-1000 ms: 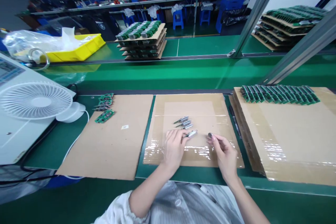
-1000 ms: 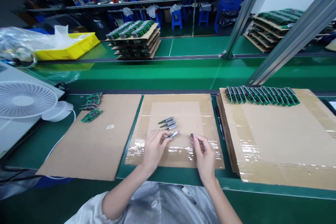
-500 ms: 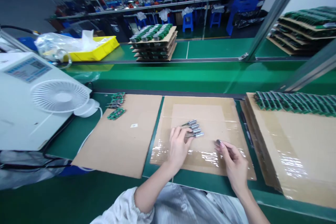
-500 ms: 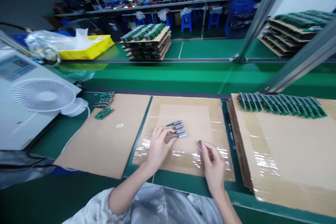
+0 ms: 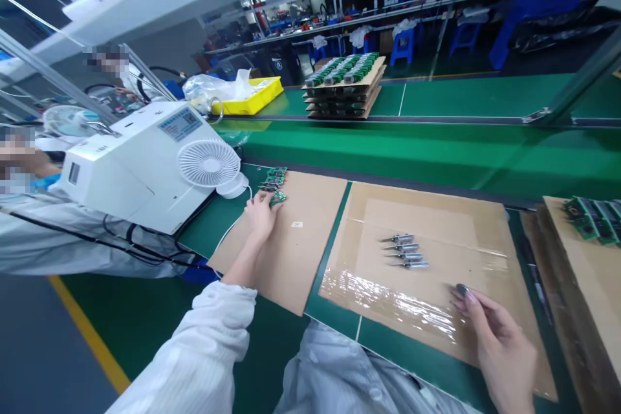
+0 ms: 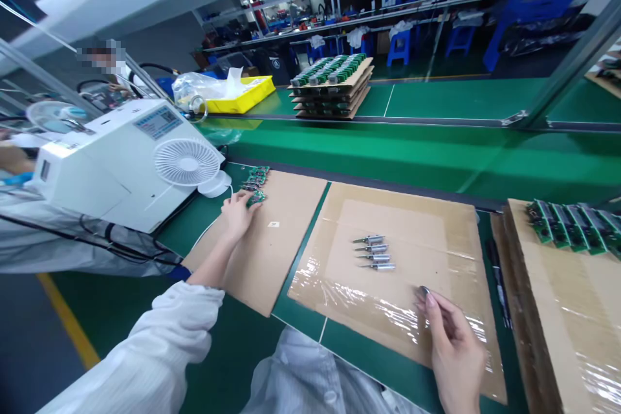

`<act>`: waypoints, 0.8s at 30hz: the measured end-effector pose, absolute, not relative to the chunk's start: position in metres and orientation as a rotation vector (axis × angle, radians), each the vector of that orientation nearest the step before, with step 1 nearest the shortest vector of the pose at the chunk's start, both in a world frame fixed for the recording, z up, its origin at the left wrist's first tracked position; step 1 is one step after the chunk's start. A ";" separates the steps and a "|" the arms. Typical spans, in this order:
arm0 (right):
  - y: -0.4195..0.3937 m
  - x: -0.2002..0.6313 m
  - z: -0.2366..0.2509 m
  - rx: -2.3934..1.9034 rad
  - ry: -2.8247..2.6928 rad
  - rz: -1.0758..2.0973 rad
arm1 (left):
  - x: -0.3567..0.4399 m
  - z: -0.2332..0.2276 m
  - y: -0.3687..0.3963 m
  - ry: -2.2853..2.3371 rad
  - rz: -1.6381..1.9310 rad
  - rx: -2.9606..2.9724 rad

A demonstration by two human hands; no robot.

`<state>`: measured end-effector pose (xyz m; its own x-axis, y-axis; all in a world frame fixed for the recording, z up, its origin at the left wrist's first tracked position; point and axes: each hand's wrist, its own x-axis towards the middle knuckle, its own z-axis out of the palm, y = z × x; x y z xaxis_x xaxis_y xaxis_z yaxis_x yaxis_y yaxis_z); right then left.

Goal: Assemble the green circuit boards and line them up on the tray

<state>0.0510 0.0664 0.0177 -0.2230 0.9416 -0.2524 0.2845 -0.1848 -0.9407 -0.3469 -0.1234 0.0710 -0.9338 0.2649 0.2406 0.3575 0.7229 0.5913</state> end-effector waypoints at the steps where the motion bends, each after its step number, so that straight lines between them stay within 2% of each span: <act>1: 0.066 0.051 0.018 -1.441 -1.492 1.437 | -0.350 0.070 -0.126 -2.779 -1.034 -0.503; 6: 0.067 0.051 0.018 -1.387 -1.483 1.435 | -0.335 0.068 -0.113 -2.666 -1.463 -0.494; 14: 0.065 0.039 0.041 -1.246 -1.356 1.484 | -0.220 0.086 -0.062 -2.540 -2.648 -0.658; 19: 0.053 0.026 0.072 -1.077 -1.522 1.482 | -0.149 0.100 -0.047 -2.080 -3.830 -0.207; 21: 0.048 0.021 0.085 -1.046 -1.655 1.381 | -0.130 0.102 -0.043 -1.934 -4.066 -0.094; 24: 0.043 0.016 0.098 -0.966 -1.852 1.185 | -0.112 0.101 -0.039 -1.819 -4.181 0.023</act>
<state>0.0159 0.0431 0.0981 -0.4568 0.8720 0.1756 0.2060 0.2958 -0.9328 -0.1121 -0.0393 0.1011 -0.1521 0.9040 -0.3996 -0.9086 0.0311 0.4164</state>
